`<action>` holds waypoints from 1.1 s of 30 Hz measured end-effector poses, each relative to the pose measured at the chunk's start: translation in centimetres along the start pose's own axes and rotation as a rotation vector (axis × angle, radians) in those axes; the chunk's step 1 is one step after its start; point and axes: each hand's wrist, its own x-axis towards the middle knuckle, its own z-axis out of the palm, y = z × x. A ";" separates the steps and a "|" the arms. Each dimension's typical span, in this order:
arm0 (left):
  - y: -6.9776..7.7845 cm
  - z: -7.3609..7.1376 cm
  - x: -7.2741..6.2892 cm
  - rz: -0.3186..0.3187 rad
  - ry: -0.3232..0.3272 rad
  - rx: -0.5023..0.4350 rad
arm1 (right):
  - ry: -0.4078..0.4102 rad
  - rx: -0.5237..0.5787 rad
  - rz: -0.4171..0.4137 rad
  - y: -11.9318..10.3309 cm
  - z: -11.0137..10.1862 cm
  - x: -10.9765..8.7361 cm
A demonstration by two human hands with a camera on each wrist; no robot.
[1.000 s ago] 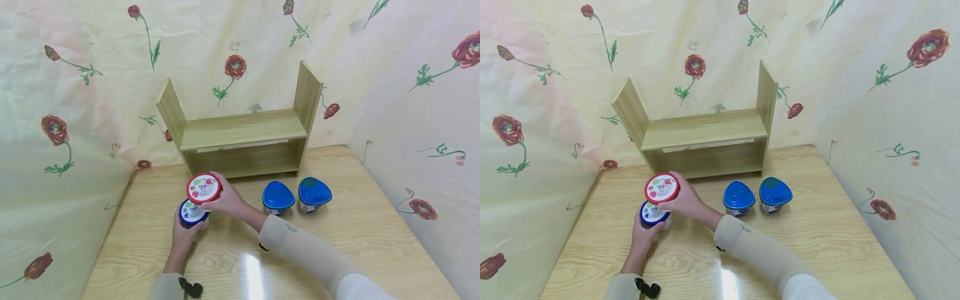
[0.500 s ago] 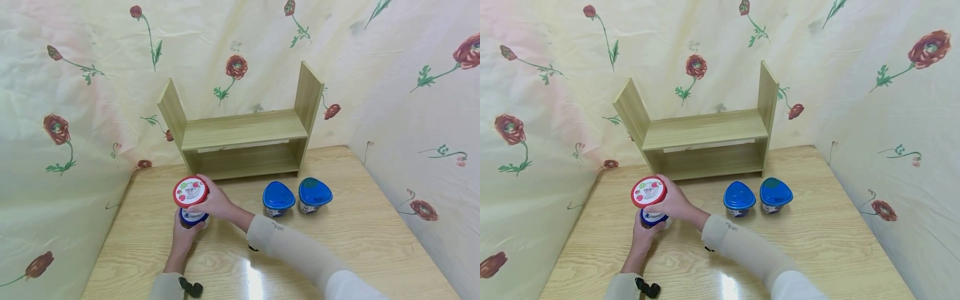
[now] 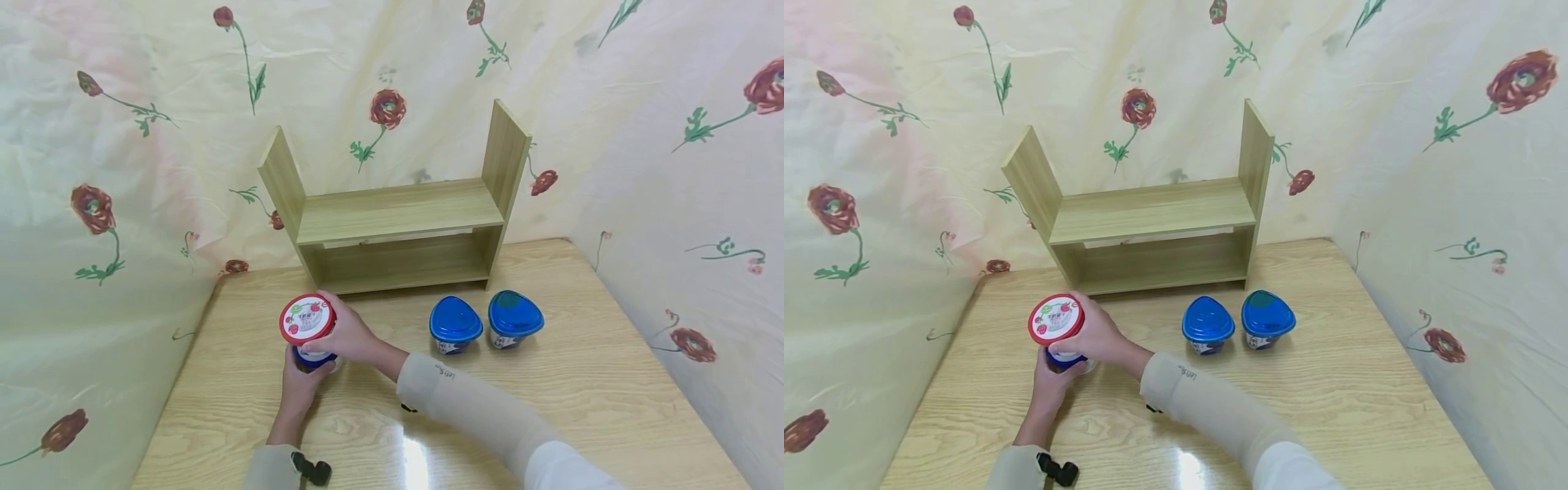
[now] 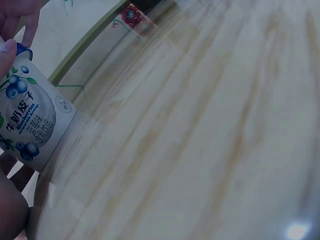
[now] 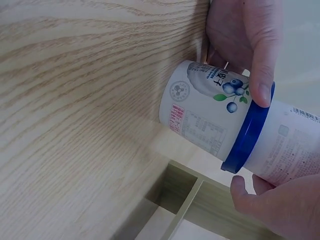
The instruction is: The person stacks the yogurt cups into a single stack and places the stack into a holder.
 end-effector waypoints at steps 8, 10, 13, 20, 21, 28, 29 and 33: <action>-0.2 0.0 0.0 0.004 0.003 0.003 | 0.025 0.003 0.035 0.2 0.5 0.1; -0.3 0.0 0.0 0.008 0.006 0.011 | 0.032 0.005 0.038 0.3 0.7 0.0; -0.3 -0.1 0.0 0.009 0.012 0.023 | 0.044 -0.004 0.034 0.4 0.8 -0.1; -0.1 -0.1 0.1 -0.008 -0.005 0.032 | 0.058 -0.017 0.032 0.7 1.1 -0.2; 0.0 -0.1 0.1 -0.012 -0.005 0.034 | 0.057 -0.015 0.033 0.7 1.1 -0.3; 0.1 0.0 0.0 -0.016 0.001 0.013 | 0.048 -0.025 0.042 0.6 1.1 -0.4; 0.1 0.0 0.0 -0.014 0.001 0.012 | 0.048 -0.025 0.043 0.6 1.1 -0.5; 0.1 0.0 -0.1 -0.006 0.002 0.003 | 0.042 -0.015 0.045 0.7 1.0 -0.5</action>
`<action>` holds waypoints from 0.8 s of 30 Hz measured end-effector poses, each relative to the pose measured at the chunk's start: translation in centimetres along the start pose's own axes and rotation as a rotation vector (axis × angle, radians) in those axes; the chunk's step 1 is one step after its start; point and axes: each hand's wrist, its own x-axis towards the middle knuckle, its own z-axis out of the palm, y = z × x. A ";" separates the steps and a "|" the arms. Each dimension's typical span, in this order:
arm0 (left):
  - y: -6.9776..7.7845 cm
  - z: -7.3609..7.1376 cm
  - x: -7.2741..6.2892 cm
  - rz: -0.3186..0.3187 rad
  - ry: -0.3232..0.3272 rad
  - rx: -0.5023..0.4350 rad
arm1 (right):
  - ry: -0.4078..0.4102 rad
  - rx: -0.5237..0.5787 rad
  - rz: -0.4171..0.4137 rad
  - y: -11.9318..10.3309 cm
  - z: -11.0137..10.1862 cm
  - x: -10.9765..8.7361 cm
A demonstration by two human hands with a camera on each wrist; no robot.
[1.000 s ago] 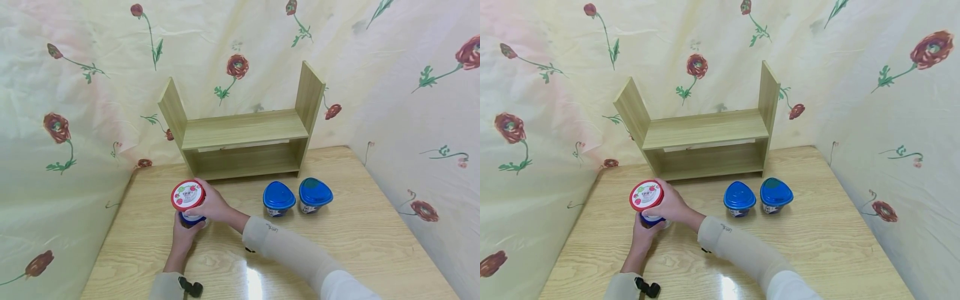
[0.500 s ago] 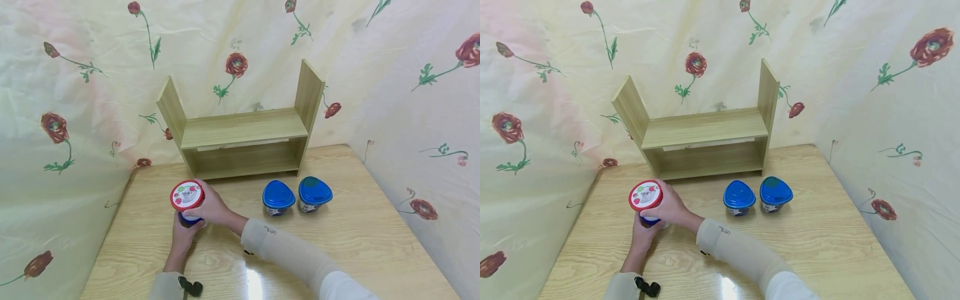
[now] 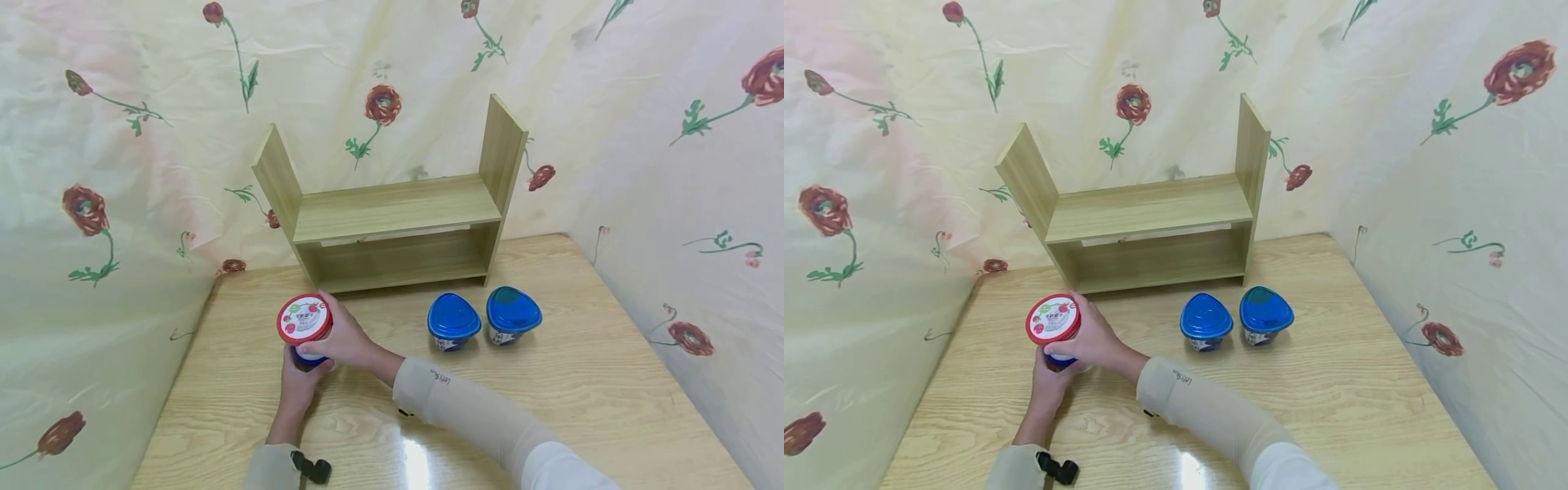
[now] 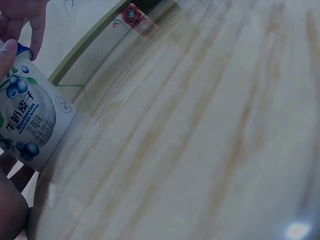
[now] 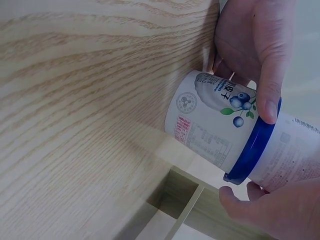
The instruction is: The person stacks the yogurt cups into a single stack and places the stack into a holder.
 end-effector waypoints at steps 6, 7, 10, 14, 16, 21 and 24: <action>0.0 -0.1 0.0 0.000 0.006 0.003 | -0.033 0.072 0.062 0.1 -0.7 -0.2; 0.0 -0.2 0.0 -0.001 0.007 0.008 | -0.039 0.086 0.070 0.1 -0.9 -0.2; 0.0 -0.2 0.0 0.001 0.006 0.010 | -0.046 0.084 0.075 0.0 -2.0 -0.7; 0.1 -0.1 -0.1 0.008 -0.002 -0.008 | -0.083 0.059 0.008 0.3 -4.3 -1.8; 0.2 0.0 -0.1 0.011 -0.007 -0.023 | -0.108 0.059 -0.038 0.5 -5.5 -2.4; 0.1 0.0 0.1 0.006 -0.007 -0.021 | -0.157 0.049 -0.125 0.7 -8.5 -4.0; 0.1 0.0 0.1 -0.005 -0.001 -0.006 | -0.172 0.009 -0.147 0.9 -10.1 -4.9</action>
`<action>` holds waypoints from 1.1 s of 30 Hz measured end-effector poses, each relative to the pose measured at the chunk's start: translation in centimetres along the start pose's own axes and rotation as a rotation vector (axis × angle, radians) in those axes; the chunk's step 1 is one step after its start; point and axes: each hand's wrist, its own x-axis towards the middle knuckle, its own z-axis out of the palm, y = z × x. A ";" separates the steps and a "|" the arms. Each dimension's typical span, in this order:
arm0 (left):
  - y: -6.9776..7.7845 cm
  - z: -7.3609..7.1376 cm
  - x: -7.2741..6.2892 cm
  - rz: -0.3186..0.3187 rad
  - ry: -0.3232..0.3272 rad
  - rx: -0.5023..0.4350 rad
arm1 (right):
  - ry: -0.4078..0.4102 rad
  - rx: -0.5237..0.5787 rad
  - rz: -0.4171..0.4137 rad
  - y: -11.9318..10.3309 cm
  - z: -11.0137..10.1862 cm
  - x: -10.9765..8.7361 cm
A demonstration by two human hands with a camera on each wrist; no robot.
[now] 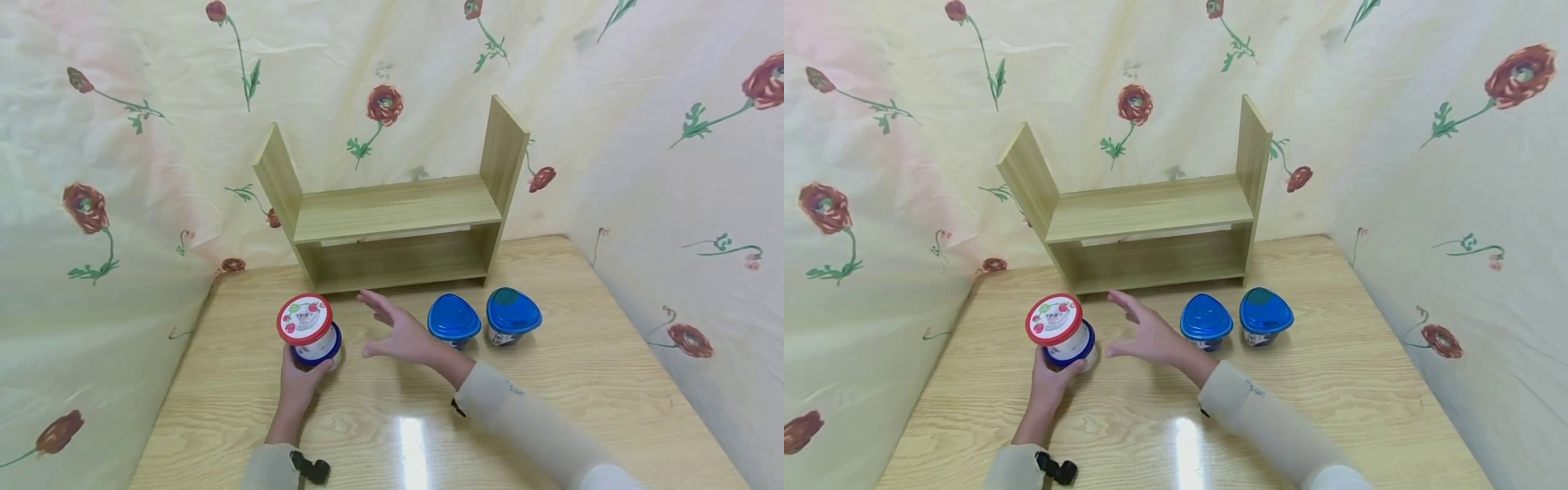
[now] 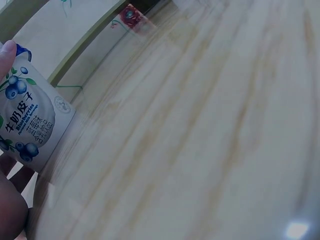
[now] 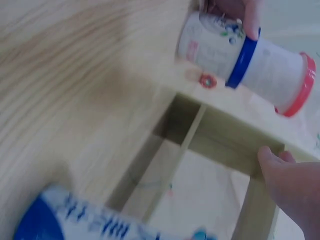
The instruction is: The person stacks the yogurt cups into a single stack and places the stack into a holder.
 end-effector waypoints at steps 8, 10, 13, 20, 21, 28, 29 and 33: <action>-0.2 0.0 0.1 -0.031 -0.011 0.004 | 0.020 -0.007 -0.057 -0.1 -4.7 -3.0; -0.1 0.0 0.1 -0.028 -0.016 0.001 | 0.035 -0.036 -0.066 0.0 -5.9 -3.6; -0.1 -0.1 0.1 -0.019 -0.017 -0.003 | 0.063 -0.087 -0.031 0.2 -7.4 -4.4; -0.3 -0.3 0.2 -0.024 -0.018 -0.003 | 0.146 -0.157 0.104 1.0 -9.6 -6.1; -0.3 -0.3 0.2 -0.025 -0.019 -0.005 | 0.158 -0.177 0.110 1.1 -9.7 -6.3; -0.1 -0.2 0.0 -0.033 -0.027 -0.004 | 0.220 -0.248 0.086 2.0 -10.4 -7.1; -0.1 -0.2 0.0 -0.033 -0.027 -0.004 | 0.224 -0.252 0.086 2.1 -10.4 -7.2; 0.0 -0.2 -0.1 -0.031 -0.022 -0.008 | 0.233 -0.292 0.099 2.6 -10.5 -7.4</action>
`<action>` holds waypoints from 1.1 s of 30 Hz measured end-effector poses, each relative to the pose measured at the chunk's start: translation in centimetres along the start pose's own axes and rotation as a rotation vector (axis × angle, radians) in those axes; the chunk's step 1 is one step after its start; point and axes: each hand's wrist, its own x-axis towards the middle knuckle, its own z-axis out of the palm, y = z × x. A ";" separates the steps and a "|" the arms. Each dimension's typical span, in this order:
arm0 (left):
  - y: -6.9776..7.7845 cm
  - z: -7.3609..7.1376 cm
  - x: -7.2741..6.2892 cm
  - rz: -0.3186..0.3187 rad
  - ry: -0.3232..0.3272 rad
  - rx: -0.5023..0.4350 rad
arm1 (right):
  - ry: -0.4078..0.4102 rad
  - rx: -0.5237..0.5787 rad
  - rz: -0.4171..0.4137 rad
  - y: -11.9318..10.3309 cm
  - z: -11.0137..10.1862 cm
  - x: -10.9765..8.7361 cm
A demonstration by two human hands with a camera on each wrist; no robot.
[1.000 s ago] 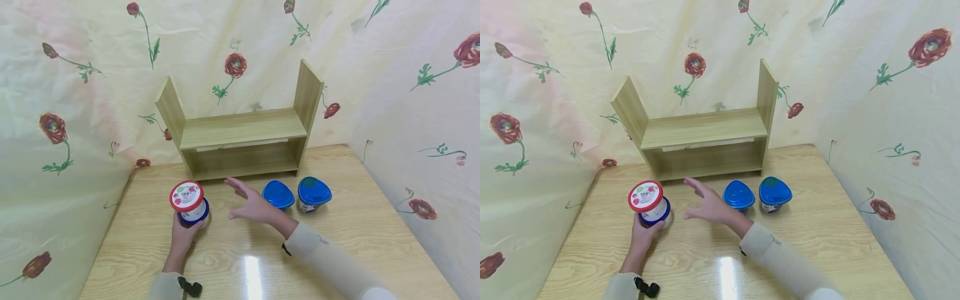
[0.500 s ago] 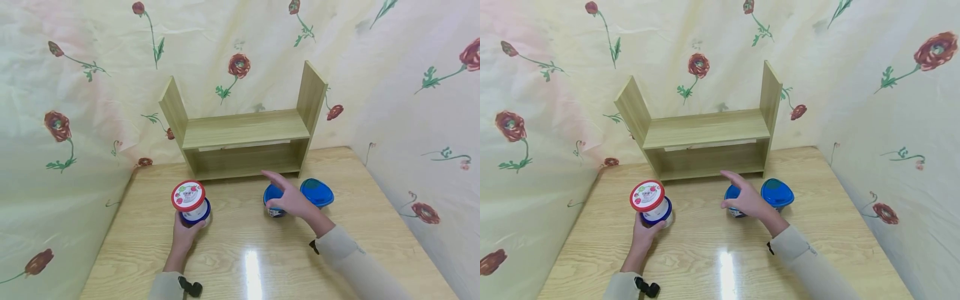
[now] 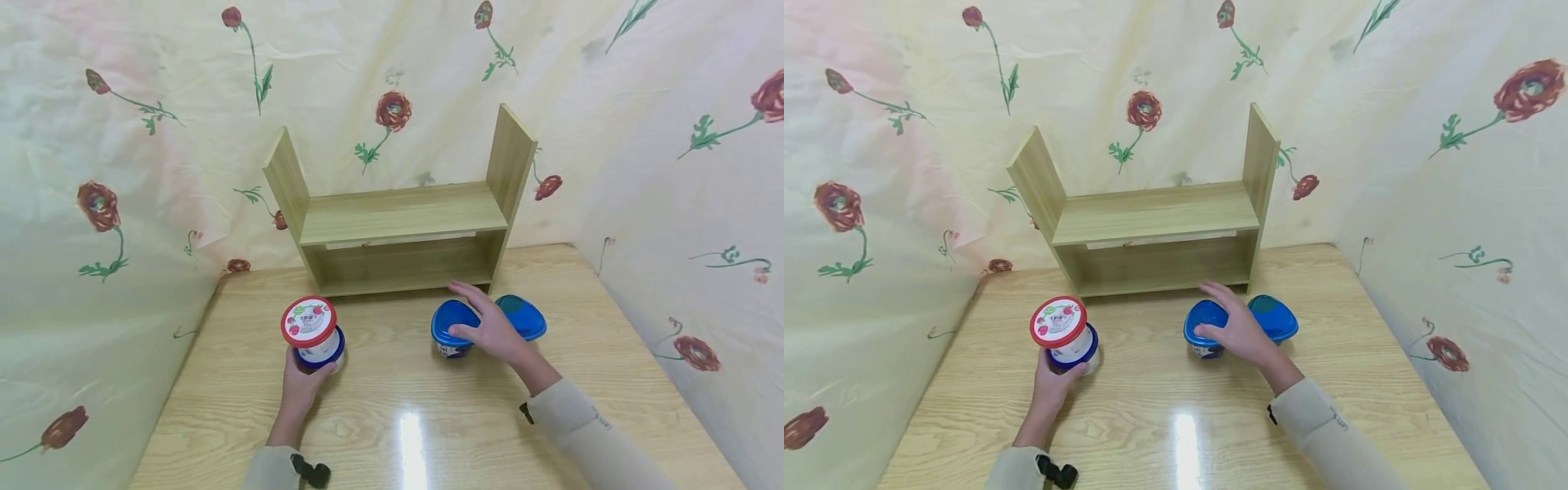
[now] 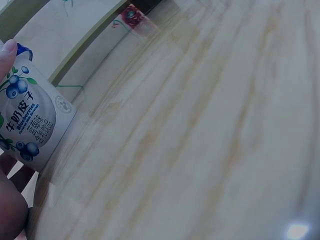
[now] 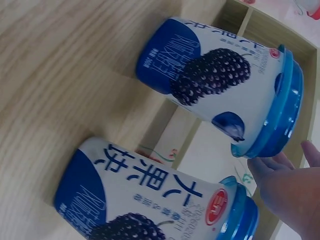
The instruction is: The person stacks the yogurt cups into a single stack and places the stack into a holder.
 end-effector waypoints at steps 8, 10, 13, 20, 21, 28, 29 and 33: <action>-0.3 0.0 0.0 -0.013 0.002 0.014 | 0.019 -0.024 0.028 0.5 0.4 -0.1; -0.3 0.0 0.1 -0.018 0.003 0.009 | 0.020 -0.027 0.029 0.6 0.5 -0.1; -0.3 -0.1 0.1 -0.019 0.002 0.006 | 0.018 -0.043 0.038 0.7 0.7 0.0; -0.1 -0.1 0.1 -0.019 0.002 0.022 | 0.003 -0.081 0.060 1.2 1.1 0.0; -0.1 -0.1 0.1 -0.020 0.004 0.023 | 0.001 -0.082 0.064 1.1 1.2 -0.1; 0.2 -0.1 0.2 -0.023 0.012 0.024 | -0.005 -0.088 0.084 1.0 1.6 -0.1; 0.1 -0.1 0.3 -0.026 0.010 0.023 | -0.003 -0.090 0.086 1.0 1.6 -0.1; 0.0 -0.1 0.2 -0.032 0.004 0.026 | -0.004 -0.105 0.101 1.2 1.8 -0.3</action>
